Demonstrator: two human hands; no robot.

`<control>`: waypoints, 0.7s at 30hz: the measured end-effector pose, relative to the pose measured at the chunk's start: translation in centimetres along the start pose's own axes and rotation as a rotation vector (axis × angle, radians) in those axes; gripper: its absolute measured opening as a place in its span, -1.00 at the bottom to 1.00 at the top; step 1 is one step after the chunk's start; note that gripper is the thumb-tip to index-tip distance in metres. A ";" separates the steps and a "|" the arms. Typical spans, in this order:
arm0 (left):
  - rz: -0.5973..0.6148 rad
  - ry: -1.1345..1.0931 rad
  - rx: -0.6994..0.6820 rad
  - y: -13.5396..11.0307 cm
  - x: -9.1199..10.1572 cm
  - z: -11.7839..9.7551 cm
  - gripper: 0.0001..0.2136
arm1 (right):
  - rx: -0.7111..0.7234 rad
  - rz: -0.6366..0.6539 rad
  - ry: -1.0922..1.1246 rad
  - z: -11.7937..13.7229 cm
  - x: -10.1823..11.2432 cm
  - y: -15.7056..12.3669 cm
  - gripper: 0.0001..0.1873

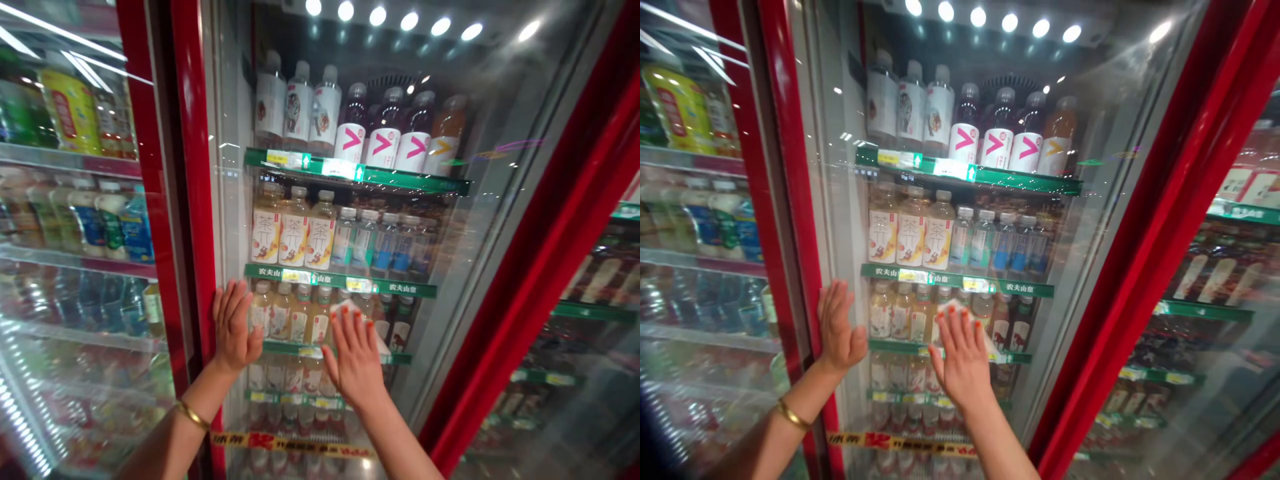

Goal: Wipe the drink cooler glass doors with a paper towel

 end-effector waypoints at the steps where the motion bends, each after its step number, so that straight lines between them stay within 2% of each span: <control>1: -0.013 -0.004 -0.004 -0.1 0.0 0.1 -0.35 | -0.092 -0.018 -0.010 -0.2 0.1 2.0 -0.11; 2: -0.026 -0.012 0.001 -0.3 0.0 0.2 -0.35 | -0.159 -0.029 -0.015 0.2 -0.1 4.1 -0.12; 3: -0.036 -0.024 0.015 -0.5 0.0 0.3 -0.35 | -0.137 -0.023 -0.013 1.3 -0.5 6.0 -0.16; 5: -0.040 -0.053 0.057 -1.2 0.1 0.4 -0.35 | 0.102 0.024 0.030 4.7 -1.7 7.7 -0.26; 7: -0.017 -0.078 0.107 -2.2 0.4 0.2 -0.34 | 0.356 0.087 0.070 6.8 -2.5 6.2 -0.35; 9: 0.016 -0.090 0.153 -3.8 0.9 -0.7 -0.34 | 0.465 0.135 0.079 6.3 -2.2 3.9 -0.38; 11: 0.054 -0.102 0.199 -5.6 1.5 -2.0 -0.34 | 0.397 0.136 0.053 4.2 -1.2 3.9 -0.35; 13: 0.079 -0.102 0.248 -7.3 2.1 -3.5 -0.35 | 0.225 0.114 0.019 3.1 -0.3 6.8 -0.29; 15: 0.087 -0.094 0.301 -8.8 2.4 -4.9 -0.34 | 0.074 0.126 0.008 4.4 -0.6 10.5 -0.24; 16: 0.083 -0.088 0.325 -9.4 2.4 -5.4 -0.34 | 0.076 0.157 0.027 6.1 -1.1 11.6 -0.23; 17: 0.074 -0.083 0.346 -9.8 2.5 -5.8 -0.34 | 0.158 0.186 0.052 8.1 -1.8 11.6 -0.25; 19: 0.049 -0.079 0.377 -10.5 2.9 -6.2 -0.34 | 0.414 0.227 0.083 11.3 -3.2 8.6 -0.33; 21: 0.033 -0.088 0.394 -11.0 3.4 -6.2 -0.34 | 0.579 0.258 0.090 11.2 -3.7 3.4 -0.39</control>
Point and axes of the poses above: each hand's wrist, its own y-axis towards the middle knuckle, its own x-axis out of the back of the hand, z = x × y, the point moved 4 cm from there along y, towards the middle knuckle, and after that the axes turned 9 degrees about -x, right-handed, at the moved point
